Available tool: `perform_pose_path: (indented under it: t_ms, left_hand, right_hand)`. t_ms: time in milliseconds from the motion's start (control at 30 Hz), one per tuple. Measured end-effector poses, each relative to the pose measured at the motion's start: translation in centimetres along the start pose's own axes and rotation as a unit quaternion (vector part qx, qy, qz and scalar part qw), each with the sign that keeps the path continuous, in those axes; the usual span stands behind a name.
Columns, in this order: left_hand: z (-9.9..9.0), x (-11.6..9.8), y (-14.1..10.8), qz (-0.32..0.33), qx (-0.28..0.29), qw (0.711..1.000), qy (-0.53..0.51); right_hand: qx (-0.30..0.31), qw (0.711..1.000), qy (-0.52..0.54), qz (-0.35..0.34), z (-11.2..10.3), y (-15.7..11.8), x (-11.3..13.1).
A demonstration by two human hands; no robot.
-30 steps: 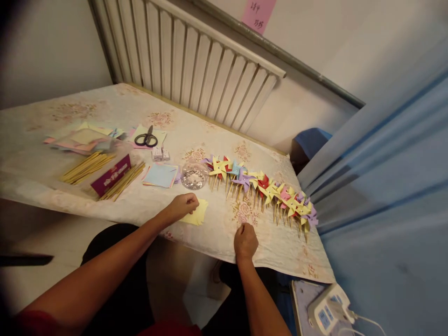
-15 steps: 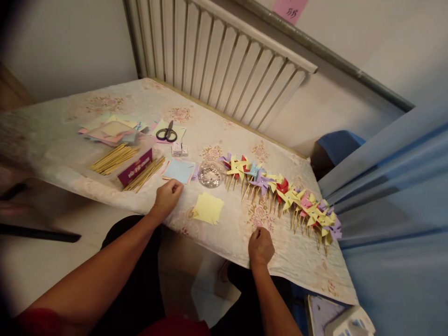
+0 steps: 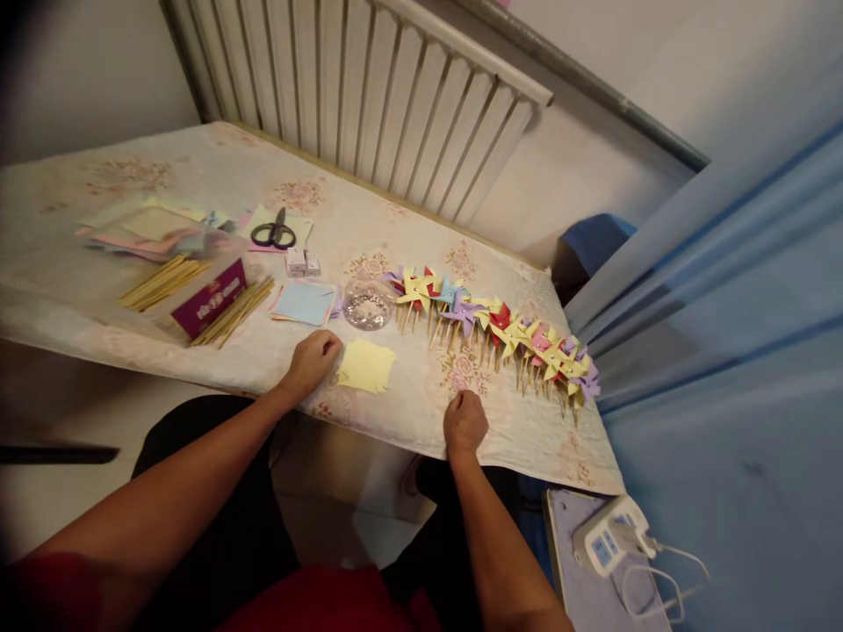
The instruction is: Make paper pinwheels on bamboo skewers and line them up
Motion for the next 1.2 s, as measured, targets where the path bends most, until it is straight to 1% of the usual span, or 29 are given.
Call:
perform_pose_path:
  t_ms: [100, 233, 367, 433, 500, 533, 567, 633, 700, 733, 800, 867, 967, 1067, 1200]
  left_hand:
    - [1.3, -0.2, 1.5, 0.003, 0.013, 1.0, 0.006]
    - [3.0, 0.1, 2.4, 0.014, 0.057, 0.998, 0.025]
    - [3.7, 0.4, 2.9, 0.023, 0.1, 0.994, 0.033]
    - [3.7, 0.5, 3.2, 0.031, 0.119, 0.992, 0.031]
    - [3.7, 0.5, 3.4, 0.038, 0.136, 0.99, 0.026]
    - [3.7, 0.5, 3.5, 0.042, 0.144, 0.988, 0.025]
    - [3.7, 0.6, 3.5, 0.047, 0.151, 0.987, 0.027]
    - [3.8, 0.6, 3.4, 0.063, 0.161, 0.984, 0.034]
    - [3.9, 0.7, 3.3, 0.081, 0.164, 0.982, 0.042]
    - [4.0, 0.7, 3.3, 0.088, 0.164, 0.982, 0.045]
    - [4.1, 0.8, 3.2, 0.097, 0.164, 0.98, 0.05]
    - [4.1, 0.8, 3.2, 0.103, 0.165, 0.979, 0.056]
    - [4.1, 0.6, 3.2, 0.103, 0.17, 0.978, 0.066]
    - [4.0, 0.5, 3.2, 0.098, 0.177, 0.977, 0.073]
    - [4.0, 0.5, 3.2, 0.102, 0.173, 0.977, 0.073]
  right_hand:
    - [0.003, 1.0, -0.007, 0.007, -0.1, 0.0, 0.0]
    - [0.002, 1.0, 0.009, 0.006, 0.1, 0.1, -0.2]
    - [-0.009, 0.999, 0.046, 0.014, 0.0, 0.2, -0.6]
    - [-0.03, 0.997, 0.072, 0.012, -0.4, 0.1, -0.2]
    - [-0.055, 0.991, 0.116, -0.027, -1.2, -0.2, 1.6]
    - [-0.064, 0.985, 0.147, -0.07, -1.6, -0.6, 3.1]
    - [-0.06, 0.972, 0.186, -0.127, -2.0, -1.1, 5.0]
    - [-0.025, 0.934, 0.259, -0.246, -2.4, -2.4, 9.2]
    - [0.021, 0.895, 0.287, -0.34, -2.4, -3.9, 13.2]
    - [0.043, 0.879, 0.287, -0.377, -2.3, -4.6, 14.8]
    - [0.079, 0.862, 0.271, -0.421, -1.6, -5.6, 17.2]
    - [0.116, 0.86, 0.242, -0.435, -0.7, -6.1, 18.5]
    - [0.159, 0.863, 0.193, -0.439, 0.1, -6.4, 19.1]
    - [0.176, 0.86, 0.162, -0.45, 0.0, -6.4, 19.2]
    - [0.18, 0.857, 0.146, -0.46, -0.4, -6.3, 19.2]
Point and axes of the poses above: each hand's wrist, its own y-axis towards the middle knuckle, its own z-axis out of the palm, x = y × z, the point moved 5 cm from there along y, towards the middle knuckle, and after that the axes turned 6 degrees about -x, right-handed, at the moved point
